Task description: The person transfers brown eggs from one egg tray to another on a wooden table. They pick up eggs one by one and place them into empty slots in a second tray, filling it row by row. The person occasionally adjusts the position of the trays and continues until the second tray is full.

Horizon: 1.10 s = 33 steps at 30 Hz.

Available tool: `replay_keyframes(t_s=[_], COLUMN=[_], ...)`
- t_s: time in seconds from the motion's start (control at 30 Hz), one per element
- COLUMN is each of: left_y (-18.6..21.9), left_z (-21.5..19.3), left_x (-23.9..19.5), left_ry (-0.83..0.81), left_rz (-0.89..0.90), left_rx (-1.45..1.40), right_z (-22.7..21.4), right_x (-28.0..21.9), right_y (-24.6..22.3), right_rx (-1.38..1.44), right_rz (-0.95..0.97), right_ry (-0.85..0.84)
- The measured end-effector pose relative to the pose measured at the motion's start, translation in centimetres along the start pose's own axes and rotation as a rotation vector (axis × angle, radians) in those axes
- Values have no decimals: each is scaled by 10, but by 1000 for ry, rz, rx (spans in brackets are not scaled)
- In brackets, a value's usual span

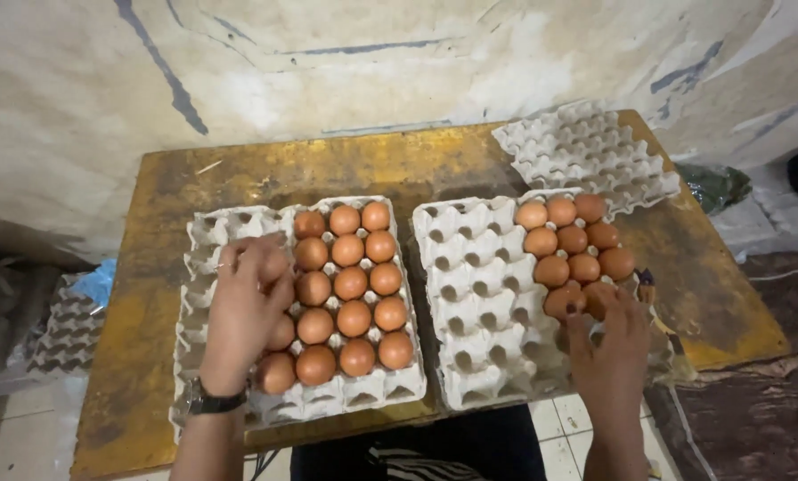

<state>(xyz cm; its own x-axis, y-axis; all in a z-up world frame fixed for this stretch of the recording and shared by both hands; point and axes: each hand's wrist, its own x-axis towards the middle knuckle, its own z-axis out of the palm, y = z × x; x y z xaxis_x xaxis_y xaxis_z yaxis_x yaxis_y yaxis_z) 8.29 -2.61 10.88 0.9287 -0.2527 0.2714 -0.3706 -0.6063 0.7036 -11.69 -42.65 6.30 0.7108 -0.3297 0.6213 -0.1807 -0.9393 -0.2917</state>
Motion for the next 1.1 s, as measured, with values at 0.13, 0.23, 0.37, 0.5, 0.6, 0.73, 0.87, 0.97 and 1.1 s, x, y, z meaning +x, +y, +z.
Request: replay_keyframes(t_s=[0.13, 0.23, 0.37, 0.5, 0.6, 0.73, 0.87, 0.97, 1.1], left_y=[-35, -53, -67, -24, 34, 58, 106, 94, 93], left_z=[18, 28, 33, 12, -1, 28, 47, 85, 84], left_x=[10, 11, 12, 2, -23, -61, -76, -90, -97], left_ry=[-5, -32, -44, -181, -385, -336, -503, -299, -305], left_rz=[23, 37, 71, -35, -196, 95, 419, 592, 580], left_rx=[16, 96, 137, 134, 181, 173, -145, -83, -166], right_z=[8, 9, 8, 10, 10, 5, -11, 7, 16], right_x=[-10, -10, -5, -2, -1, 2, 2, -27, -37], right_y=[14, 11, 10, 10, 1, -32, -92, -90, -96], right_rx=[-16, -73, -93, -29, 68, 160, 370, 857, 757], right_rz=[88, 142, 197, 199, 229, 268, 431, -120, 36], right_ry=[-113, -128, -196, -178, -75, 50, -290, -316, -469])
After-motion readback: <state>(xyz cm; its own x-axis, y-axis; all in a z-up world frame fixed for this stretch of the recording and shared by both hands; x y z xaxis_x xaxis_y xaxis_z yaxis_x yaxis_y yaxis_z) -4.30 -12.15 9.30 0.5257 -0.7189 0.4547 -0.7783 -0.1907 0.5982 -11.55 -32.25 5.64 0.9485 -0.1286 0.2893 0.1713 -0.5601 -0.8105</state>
